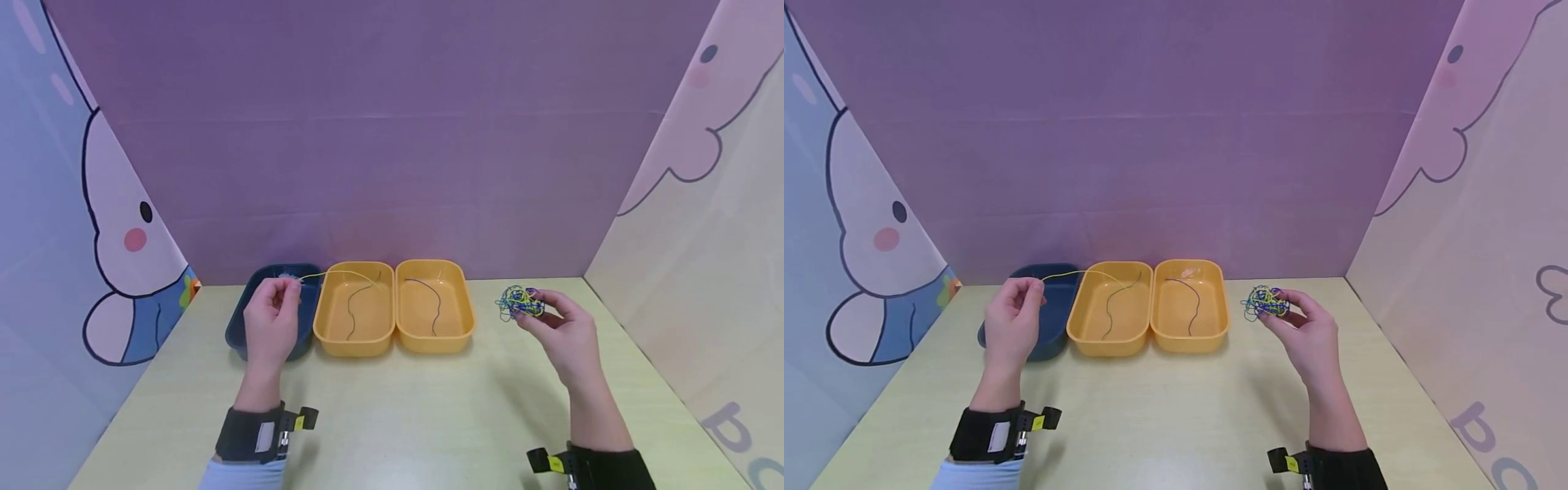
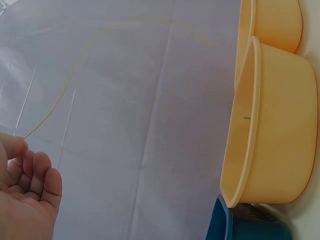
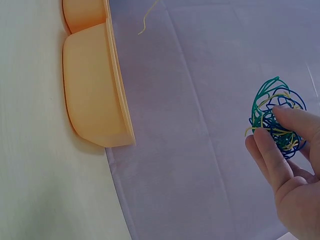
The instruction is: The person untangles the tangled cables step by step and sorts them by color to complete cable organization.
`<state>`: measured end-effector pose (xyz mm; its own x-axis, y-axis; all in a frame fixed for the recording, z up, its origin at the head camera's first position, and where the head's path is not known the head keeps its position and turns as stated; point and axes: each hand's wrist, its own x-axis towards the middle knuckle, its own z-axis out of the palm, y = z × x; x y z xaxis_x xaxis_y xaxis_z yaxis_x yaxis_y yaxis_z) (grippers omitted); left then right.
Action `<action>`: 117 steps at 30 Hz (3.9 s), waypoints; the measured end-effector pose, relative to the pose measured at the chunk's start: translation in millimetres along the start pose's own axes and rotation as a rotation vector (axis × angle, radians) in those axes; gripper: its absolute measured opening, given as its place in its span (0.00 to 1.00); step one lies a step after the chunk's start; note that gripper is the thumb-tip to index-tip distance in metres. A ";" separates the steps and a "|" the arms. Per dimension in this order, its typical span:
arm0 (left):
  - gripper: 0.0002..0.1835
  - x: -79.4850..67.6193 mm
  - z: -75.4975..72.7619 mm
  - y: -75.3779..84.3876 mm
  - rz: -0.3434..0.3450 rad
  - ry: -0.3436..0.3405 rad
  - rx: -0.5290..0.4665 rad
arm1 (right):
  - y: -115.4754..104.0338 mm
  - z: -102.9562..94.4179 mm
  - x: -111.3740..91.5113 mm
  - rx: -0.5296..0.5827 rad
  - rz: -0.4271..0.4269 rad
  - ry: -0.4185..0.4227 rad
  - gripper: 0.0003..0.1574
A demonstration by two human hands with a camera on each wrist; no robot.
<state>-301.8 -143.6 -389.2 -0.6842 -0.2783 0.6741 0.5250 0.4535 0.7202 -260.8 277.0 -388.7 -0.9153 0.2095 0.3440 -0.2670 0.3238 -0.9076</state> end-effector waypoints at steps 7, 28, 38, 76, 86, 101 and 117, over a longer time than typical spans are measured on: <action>0.12 2.2 -5.4 4.1 -0.039 0.012 0.005 | -2.4 -0.8 0.1 0.020 0.007 -0.014 0.29; 0.12 32.5 -45.2 -5.9 0.022 0.035 0.217 | 1.5 0.3 1.2 0.010 0.017 -0.013 0.29; 0.11 47.1 -65.9 -22.4 0.086 -0.054 0.378 | 2.2 2.0 0.2 0.017 0.013 -0.023 0.29; 0.08 57.7 -112.0 -59.7 0.131 -0.152 0.540 | 2.5 4.5 -0.8 -0.016 0.032 -0.027 0.29; 0.07 41.2 -94.0 -81.9 0.066 -0.406 0.600 | 2.5 4.7 -1.5 -0.021 0.034 -0.026 0.29; 0.05 38.9 -67.4 -103.4 -0.005 -0.774 0.714 | 4.4 3.9 -0.5 -0.012 0.033 -0.032 0.30; 0.04 43.0 -59.4 -112.3 -0.107 -0.901 0.772 | 4.1 3.6 0.3 -0.021 0.038 -0.024 0.30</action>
<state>-360.1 -256.8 -431.3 -0.9772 0.2092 0.0363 0.2112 0.9398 0.2686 -263.3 275.1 -393.3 -0.9318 0.1999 0.3028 -0.2253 0.3354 -0.9147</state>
